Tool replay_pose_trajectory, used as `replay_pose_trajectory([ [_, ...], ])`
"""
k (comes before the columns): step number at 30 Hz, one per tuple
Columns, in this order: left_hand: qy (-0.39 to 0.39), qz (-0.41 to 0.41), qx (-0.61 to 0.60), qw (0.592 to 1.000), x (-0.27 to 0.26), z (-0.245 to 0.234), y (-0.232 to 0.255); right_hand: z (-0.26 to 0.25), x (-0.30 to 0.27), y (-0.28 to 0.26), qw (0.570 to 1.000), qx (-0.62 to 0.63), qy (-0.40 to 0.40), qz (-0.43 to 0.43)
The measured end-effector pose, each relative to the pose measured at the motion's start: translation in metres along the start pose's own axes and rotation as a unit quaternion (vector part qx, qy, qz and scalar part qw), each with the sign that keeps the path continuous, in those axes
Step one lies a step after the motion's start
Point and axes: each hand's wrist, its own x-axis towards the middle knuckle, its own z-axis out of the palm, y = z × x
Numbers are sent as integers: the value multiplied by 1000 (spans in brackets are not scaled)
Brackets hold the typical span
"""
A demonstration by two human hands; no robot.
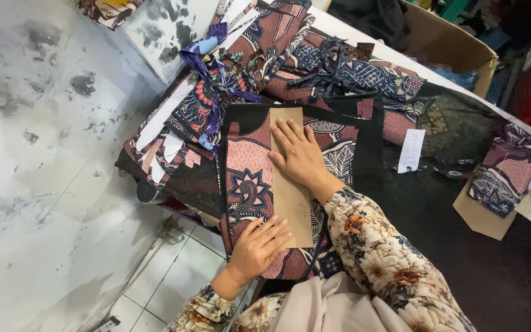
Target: The person folds a patterned fabric on a table, ties it with a ribbon, and places it aside. They then unfold another fabric, insert a cardboard insert, and fold it again. The person measures the fabric with a tape measure and continues folding and arranging the items on the table.
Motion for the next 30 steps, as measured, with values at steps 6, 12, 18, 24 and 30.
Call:
replay_pose_trajectory([
  [6, 5, 5, 6, 1000, -1, 1, -1, 3, 0, 2, 1000, -1, -7, 2],
  [12, 12, 15, 2, 1000, 1, 0, -3, -1, 2, 0, 1000, 4, -14, 4],
  [18, -7, 9, -4, 1000, -1, 1, -3, 2, -3, 2, 999, 14, -36, 6],
  [24, -11, -4, -9, 1000, 2, -3, 1, -2, -3, 2, 999, 10, -31, -3],
  [30, -12, 3, 0, 1000, 5, -4, 3, -6, -3, 0, 999, 19, -32, 0],
])
